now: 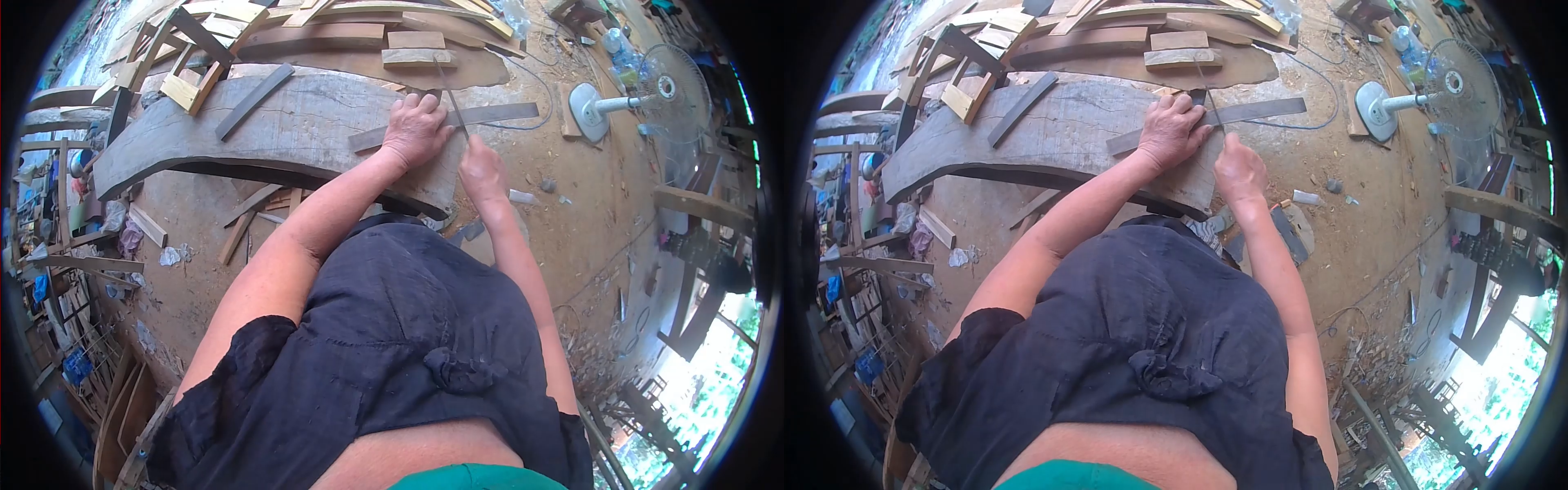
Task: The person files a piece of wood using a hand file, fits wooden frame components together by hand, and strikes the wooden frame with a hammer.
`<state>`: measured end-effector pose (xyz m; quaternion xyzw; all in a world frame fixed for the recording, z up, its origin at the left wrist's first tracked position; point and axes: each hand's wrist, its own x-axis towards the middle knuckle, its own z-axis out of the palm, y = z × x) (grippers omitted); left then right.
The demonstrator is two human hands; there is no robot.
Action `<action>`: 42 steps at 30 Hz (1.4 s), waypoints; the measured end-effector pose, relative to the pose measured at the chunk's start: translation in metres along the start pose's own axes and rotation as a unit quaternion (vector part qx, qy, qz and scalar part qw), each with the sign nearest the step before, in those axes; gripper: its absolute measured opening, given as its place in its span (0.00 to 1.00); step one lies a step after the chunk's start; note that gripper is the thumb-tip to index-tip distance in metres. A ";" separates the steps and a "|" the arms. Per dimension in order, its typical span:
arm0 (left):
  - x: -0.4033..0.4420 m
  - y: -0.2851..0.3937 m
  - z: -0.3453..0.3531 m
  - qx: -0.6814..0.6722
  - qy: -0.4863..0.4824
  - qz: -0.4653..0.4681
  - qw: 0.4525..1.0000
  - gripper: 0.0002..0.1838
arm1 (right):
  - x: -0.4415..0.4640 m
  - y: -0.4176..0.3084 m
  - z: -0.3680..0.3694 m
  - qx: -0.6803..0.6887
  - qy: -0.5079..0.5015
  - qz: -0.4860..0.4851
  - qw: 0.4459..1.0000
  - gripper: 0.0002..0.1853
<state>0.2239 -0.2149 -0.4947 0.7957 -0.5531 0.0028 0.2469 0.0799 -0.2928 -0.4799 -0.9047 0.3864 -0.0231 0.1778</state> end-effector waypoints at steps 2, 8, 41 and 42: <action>-0.001 0.000 0.000 0.003 0.003 -0.004 1.000 0.16 | -0.003 -0.001 -0.003 0.005 0.000 -0.001 1.000 0.05; -0.001 0.000 -0.001 0.004 0.004 -0.006 1.000 0.15 | -0.061 0.019 -0.015 0.011 -0.021 0.013 1.000 0.04; -0.002 -0.001 0.007 0.008 0.030 -0.002 1.000 0.14 | -0.056 0.021 -0.017 -0.008 -0.013 -0.005 1.000 0.05; -0.003 -0.002 0.007 0.003 0.030 0.008 0.999 0.14 | -0.057 0.023 -0.016 -0.015 -0.009 -0.011 1.000 0.06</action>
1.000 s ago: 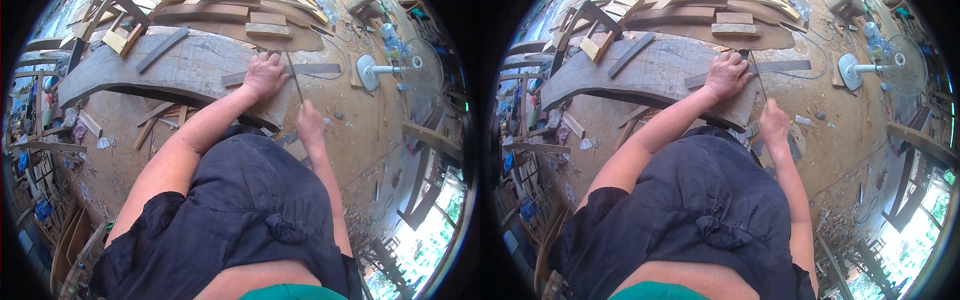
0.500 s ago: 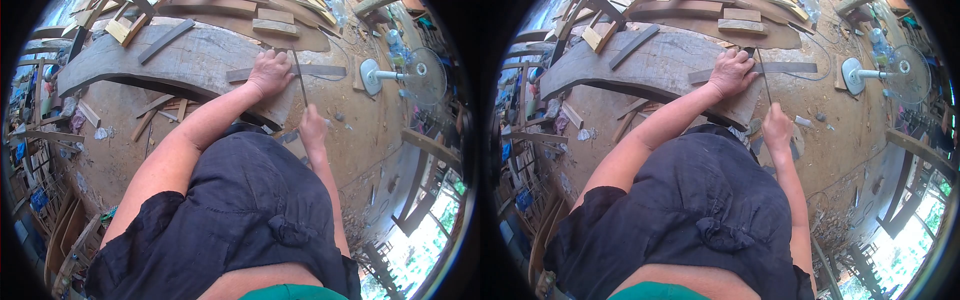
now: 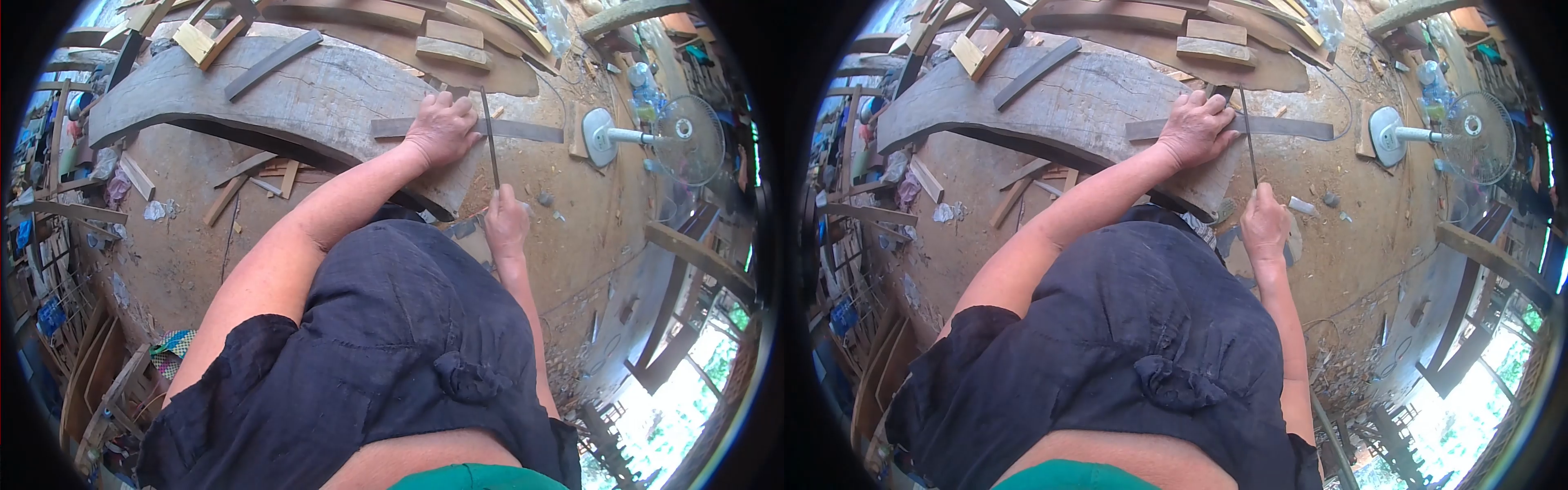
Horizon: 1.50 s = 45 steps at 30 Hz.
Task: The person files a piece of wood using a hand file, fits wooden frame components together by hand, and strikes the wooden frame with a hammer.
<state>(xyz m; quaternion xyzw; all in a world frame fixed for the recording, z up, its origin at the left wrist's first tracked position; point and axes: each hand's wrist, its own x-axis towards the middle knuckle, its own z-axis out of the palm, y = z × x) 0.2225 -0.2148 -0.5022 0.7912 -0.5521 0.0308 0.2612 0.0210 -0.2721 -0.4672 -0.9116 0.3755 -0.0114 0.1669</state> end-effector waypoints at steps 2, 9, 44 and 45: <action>0.001 0.001 -0.003 0.006 0.002 -0.004 1.000 0.14 | 0.015 -0.004 0.002 0.007 0.002 -0.005 1.000 0.06; 0.001 0.000 -0.003 0.008 0.002 -0.003 1.000 0.14 | 0.053 -0.017 0.013 -0.004 0.030 -0.012 0.999 0.07; 0.004 -0.001 -0.002 0.006 0.005 -0.023 1.000 0.15 | 0.040 -0.009 0.015 0.013 0.027 0.000 1.000 0.07; 0.003 -0.001 -0.001 0.009 0.007 -0.020 1.000 0.15 | 0.036 -0.010 0.012 0.025 0.026 -0.006 0.999 0.07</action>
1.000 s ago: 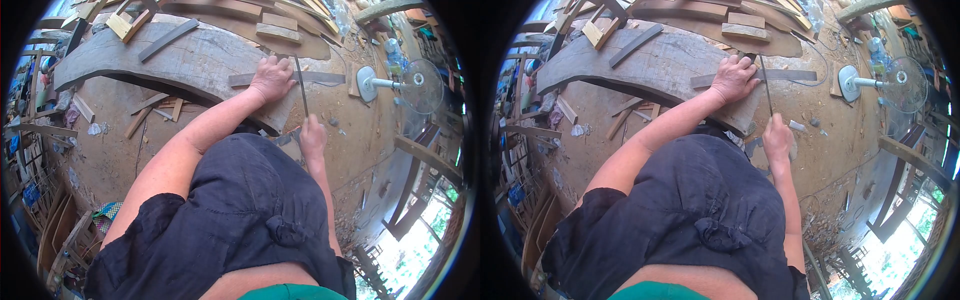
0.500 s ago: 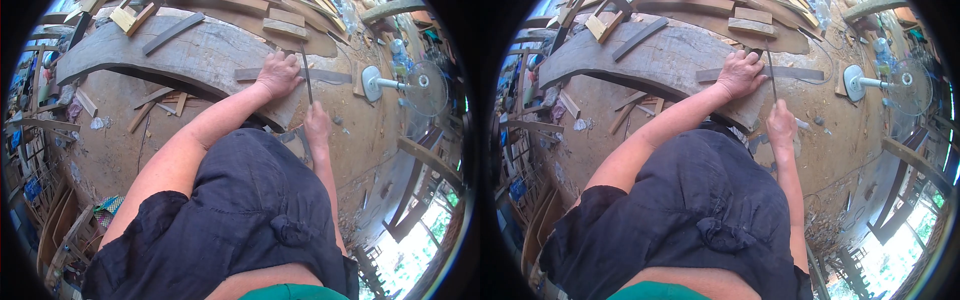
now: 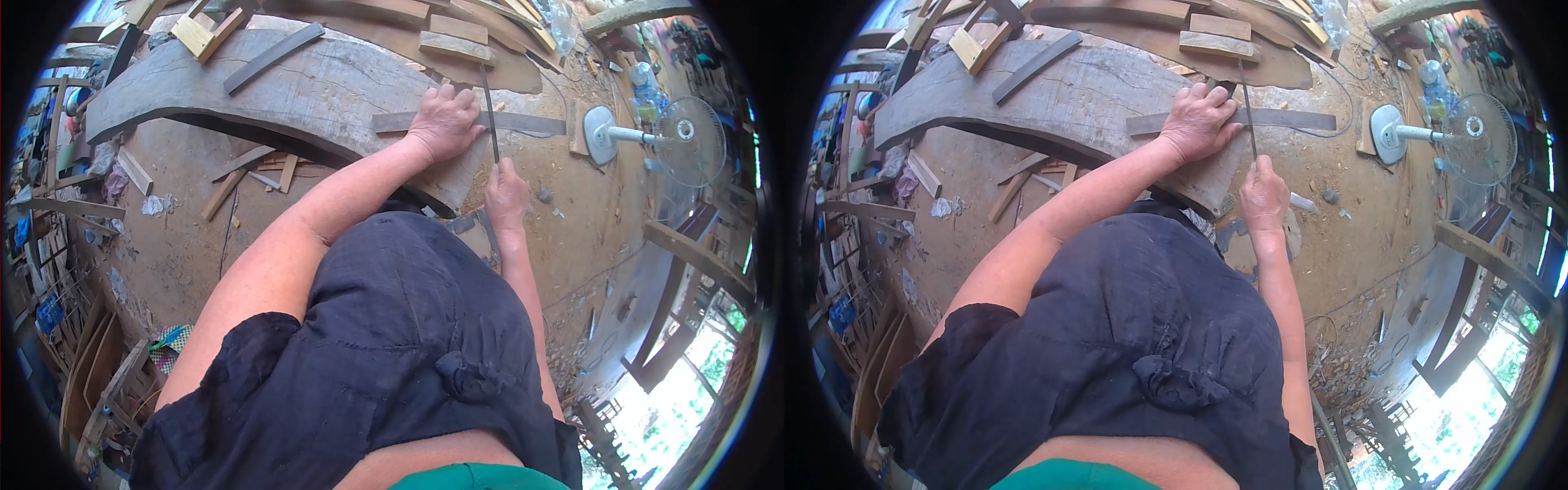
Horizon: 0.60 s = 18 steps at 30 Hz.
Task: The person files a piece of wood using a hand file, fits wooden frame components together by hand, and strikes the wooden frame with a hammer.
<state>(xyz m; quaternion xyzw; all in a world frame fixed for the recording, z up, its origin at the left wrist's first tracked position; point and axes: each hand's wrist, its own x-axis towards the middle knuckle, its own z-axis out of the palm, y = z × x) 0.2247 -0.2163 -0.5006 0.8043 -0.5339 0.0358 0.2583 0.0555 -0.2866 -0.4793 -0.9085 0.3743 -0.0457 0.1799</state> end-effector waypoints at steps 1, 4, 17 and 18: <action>-0.001 0.001 0.000 0.001 -0.002 -0.002 1.000 0.15 | -0.007 -0.001 -0.004 0.001 -0.002 -0.001 1.000 0.07; 0.002 0.001 -0.002 0.001 -0.015 -0.020 1.000 0.15 | -0.029 0.004 -0.019 0.003 -0.025 0.013 1.000 0.06; 0.000 0.001 -0.002 0.001 -0.010 0.006 1.000 0.15 | 0.005 -0.004 -0.005 -0.011 -0.006 -0.003 1.000 0.08; -0.001 0.002 -0.002 0.004 -0.018 0.004 1.000 0.15 | 0.000 -0.004 -0.010 -0.004 -0.010 -0.003 1.000 0.08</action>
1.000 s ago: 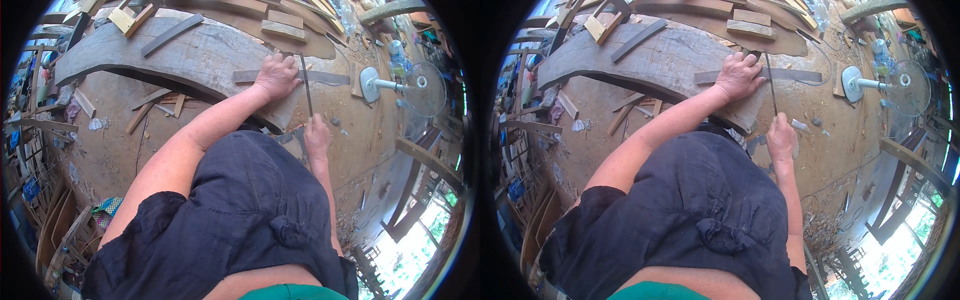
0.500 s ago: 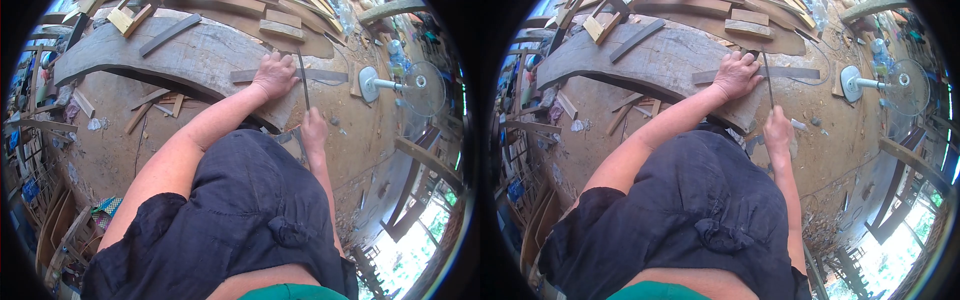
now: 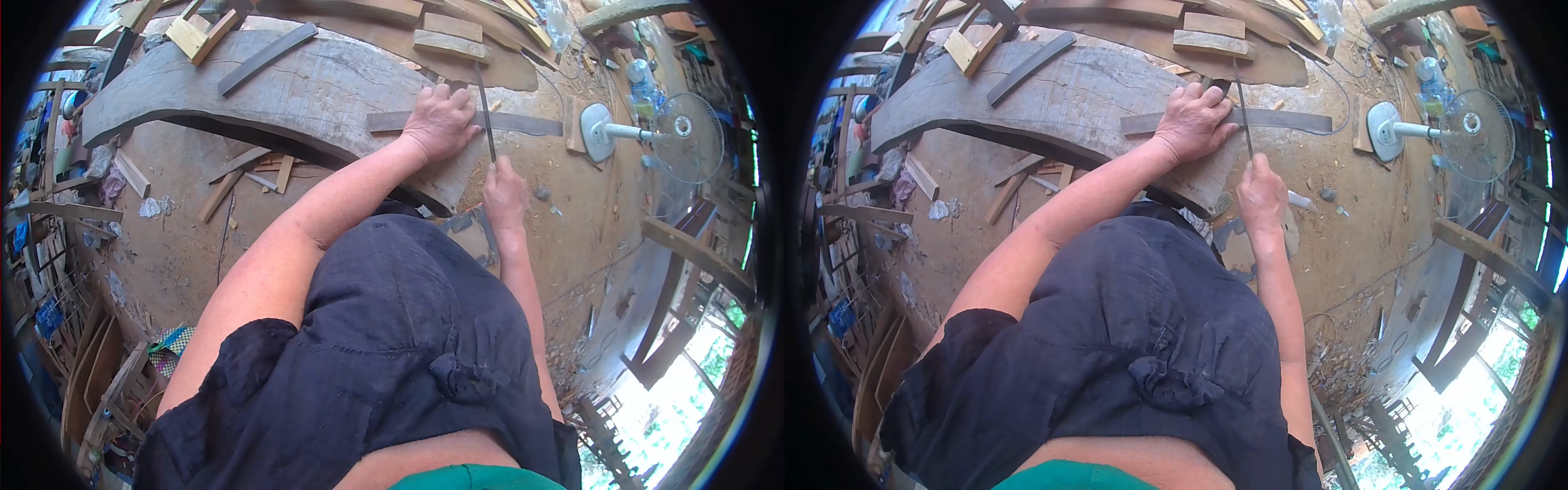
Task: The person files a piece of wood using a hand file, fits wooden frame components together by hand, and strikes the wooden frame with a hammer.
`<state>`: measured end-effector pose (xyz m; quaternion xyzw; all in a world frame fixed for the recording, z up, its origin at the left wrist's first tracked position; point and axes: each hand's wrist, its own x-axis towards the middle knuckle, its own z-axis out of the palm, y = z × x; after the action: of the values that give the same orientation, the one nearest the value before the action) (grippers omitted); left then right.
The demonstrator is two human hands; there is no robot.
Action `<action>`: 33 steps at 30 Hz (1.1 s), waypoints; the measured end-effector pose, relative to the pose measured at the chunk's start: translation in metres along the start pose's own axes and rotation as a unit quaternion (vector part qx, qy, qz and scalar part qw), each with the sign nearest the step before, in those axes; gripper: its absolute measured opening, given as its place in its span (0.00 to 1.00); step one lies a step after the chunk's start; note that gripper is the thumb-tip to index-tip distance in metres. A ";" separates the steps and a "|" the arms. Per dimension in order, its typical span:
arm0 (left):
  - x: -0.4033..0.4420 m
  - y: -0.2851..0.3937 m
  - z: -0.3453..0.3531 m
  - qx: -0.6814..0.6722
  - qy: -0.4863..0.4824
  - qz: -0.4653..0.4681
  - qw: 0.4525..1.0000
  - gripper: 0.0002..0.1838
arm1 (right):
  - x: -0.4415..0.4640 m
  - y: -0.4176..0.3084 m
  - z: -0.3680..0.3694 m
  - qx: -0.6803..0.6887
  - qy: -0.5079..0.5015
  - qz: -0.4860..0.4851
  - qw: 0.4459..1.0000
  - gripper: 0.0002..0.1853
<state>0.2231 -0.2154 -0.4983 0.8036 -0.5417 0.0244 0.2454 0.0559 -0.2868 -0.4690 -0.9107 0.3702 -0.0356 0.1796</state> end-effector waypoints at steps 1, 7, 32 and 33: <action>-0.001 0.000 0.001 0.001 0.003 0.000 1.000 0.15 | -0.010 0.003 -0.004 0.000 0.002 -0.002 1.000 0.08; 0.001 -0.001 -0.001 -0.013 -0.011 -0.013 1.000 0.15 | -0.031 0.008 -0.003 -0.001 -0.014 0.026 1.000 0.06; 0.009 0.000 -0.002 -0.018 0.013 -0.027 0.999 0.16 | -0.008 -0.005 -0.018 0.046 -0.012 0.027 0.999 0.08; 0.011 -0.002 -0.002 -0.021 0.013 -0.027 0.999 0.16 | -0.022 -0.002 -0.027 0.043 -0.013 0.028 0.999 0.08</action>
<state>0.2298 -0.2234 -0.4934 0.8123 -0.5165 0.0167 0.2704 0.0360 -0.2781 -0.4410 -0.8920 0.3912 -0.0348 0.2237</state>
